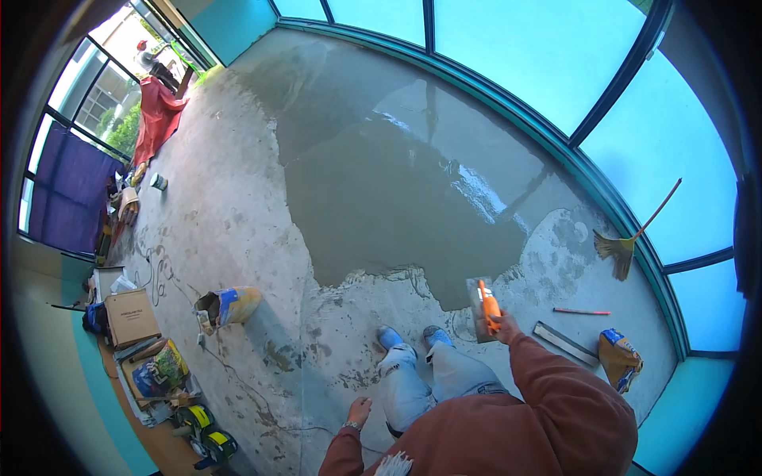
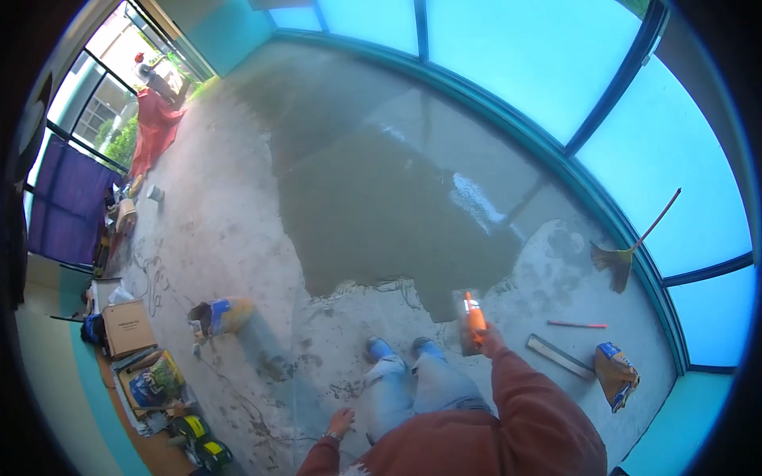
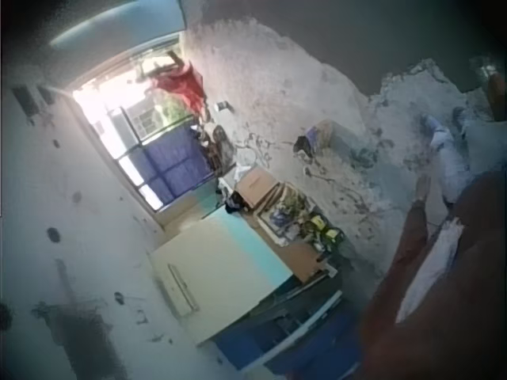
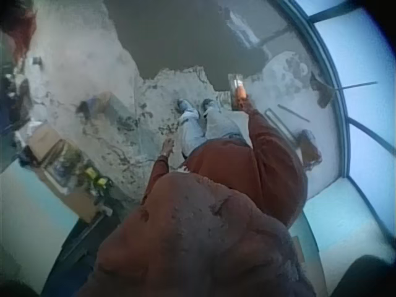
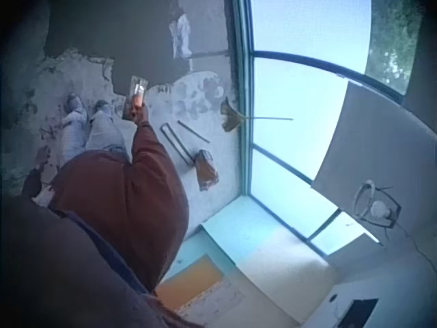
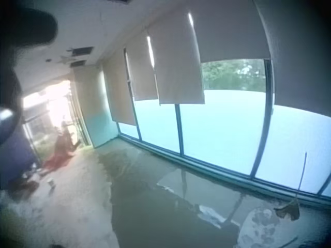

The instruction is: The person spreads and smooths wet cement across the floor using a trowel before standing up.

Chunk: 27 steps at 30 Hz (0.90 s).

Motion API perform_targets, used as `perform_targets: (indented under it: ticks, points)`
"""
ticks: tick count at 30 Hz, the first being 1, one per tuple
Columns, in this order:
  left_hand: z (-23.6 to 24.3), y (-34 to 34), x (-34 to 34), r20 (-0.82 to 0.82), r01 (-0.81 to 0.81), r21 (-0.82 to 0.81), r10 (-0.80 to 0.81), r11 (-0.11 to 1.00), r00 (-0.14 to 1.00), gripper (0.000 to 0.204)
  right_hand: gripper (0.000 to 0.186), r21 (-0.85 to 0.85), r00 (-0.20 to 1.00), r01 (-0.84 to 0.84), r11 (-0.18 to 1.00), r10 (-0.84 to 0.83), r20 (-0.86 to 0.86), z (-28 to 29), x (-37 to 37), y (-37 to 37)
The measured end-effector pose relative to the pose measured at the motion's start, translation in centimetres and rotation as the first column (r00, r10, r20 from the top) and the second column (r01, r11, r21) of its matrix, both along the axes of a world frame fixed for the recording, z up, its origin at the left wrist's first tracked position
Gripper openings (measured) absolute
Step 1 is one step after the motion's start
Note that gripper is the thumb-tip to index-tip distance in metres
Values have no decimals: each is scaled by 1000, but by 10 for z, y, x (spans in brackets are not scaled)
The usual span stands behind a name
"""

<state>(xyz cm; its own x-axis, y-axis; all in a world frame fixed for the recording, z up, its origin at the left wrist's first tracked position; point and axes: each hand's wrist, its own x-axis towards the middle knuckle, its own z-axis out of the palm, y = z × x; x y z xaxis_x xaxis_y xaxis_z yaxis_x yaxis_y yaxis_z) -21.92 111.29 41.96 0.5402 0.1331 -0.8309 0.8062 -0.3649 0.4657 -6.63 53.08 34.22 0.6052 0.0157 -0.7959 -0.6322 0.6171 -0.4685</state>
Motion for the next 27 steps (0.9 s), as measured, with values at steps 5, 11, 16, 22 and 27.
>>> perform_targets:
  ticks: [5, 11, 16, 22, 27]
  points:
    - [38, 11, -62, -192, -127, 26, 130, 992, 973, 39, 45, -34, 985, 111, 993, -114, -131, 27, -65, -74]
    - [44, 20, -143, -10, -30, -63, 30, 998, 1000, 36, 36, -186, 981, 48, 981, -81, -175, 79, -125, -91]
    - [28, -6, -132, 70, 117, -108, -109, 987, 992, 39, 38, -815, 756, -559, 151, 496, -426, -22, -238, -191]
    - [-39, 23, -167, -130, -448, -281, 429, 849, 894, 43, 29, -591, 943, -300, 749, 137, -304, 7, -189, -139]
    - [-35, 62, -173, -165, -361, -157, 336, 919, 927, 48, 28, -473, 960, 59, 879, -179, -213, 117, -188, -74]
